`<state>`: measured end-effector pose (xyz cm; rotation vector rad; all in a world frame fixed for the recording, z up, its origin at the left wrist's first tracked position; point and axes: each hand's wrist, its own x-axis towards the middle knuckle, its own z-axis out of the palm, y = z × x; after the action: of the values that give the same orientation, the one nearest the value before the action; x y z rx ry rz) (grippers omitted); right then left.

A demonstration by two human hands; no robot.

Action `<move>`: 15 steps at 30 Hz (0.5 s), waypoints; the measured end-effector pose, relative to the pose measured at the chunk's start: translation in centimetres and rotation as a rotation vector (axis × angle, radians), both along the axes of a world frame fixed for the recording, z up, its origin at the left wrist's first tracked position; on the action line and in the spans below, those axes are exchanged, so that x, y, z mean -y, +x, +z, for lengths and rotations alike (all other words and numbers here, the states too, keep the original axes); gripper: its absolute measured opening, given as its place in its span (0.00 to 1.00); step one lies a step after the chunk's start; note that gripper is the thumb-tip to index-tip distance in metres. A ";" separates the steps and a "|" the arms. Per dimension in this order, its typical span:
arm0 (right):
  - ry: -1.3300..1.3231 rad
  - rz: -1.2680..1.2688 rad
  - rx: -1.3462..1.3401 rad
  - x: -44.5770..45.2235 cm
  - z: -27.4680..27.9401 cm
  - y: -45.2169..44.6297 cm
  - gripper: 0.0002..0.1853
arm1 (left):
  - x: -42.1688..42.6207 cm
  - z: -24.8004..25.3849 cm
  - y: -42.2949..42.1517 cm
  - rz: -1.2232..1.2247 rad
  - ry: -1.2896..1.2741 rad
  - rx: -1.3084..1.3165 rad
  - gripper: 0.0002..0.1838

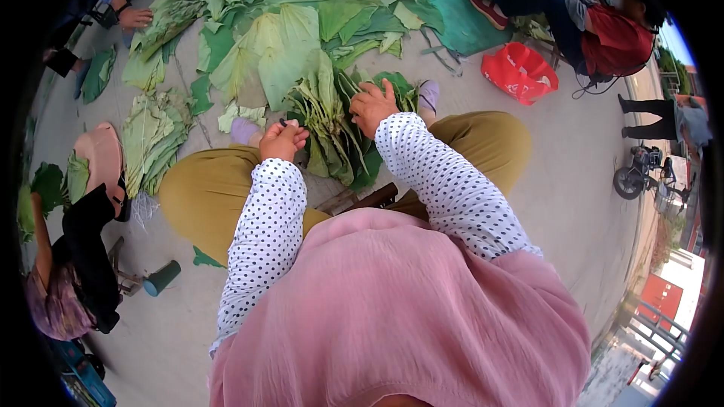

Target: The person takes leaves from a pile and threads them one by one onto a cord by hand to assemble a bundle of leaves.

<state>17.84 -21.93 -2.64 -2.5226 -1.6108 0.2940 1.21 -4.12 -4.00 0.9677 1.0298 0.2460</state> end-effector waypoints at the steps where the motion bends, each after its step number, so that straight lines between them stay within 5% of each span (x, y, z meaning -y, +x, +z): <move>1: -0.058 -0.008 0.002 0.6 0.2 0.5 0.13 | 0.0 0.0 0.0 0.013 0.003 -0.005 0.05; 6: -0.081 -0.108 0.039 2.3 -0.2 1.3 0.19 | -0.1 0.0 0.0 0.008 0.010 0.006 0.05; 9: 0.118 -0.090 -0.029 1.5 -0.5 0.2 0.21 | 0.0 0.2 0.2 -0.010 0.011 -0.004 0.05; 15: 0.184 -0.022 -0.096 -0.8 -0.5 -1.3 0.17 | 0.1 0.5 0.2 -0.014 0.012 -0.003 0.05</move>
<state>16.58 -21.16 -3.12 -2.3508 -1.5004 0.2478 1.36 -4.22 -3.47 0.9864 1.0255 0.2399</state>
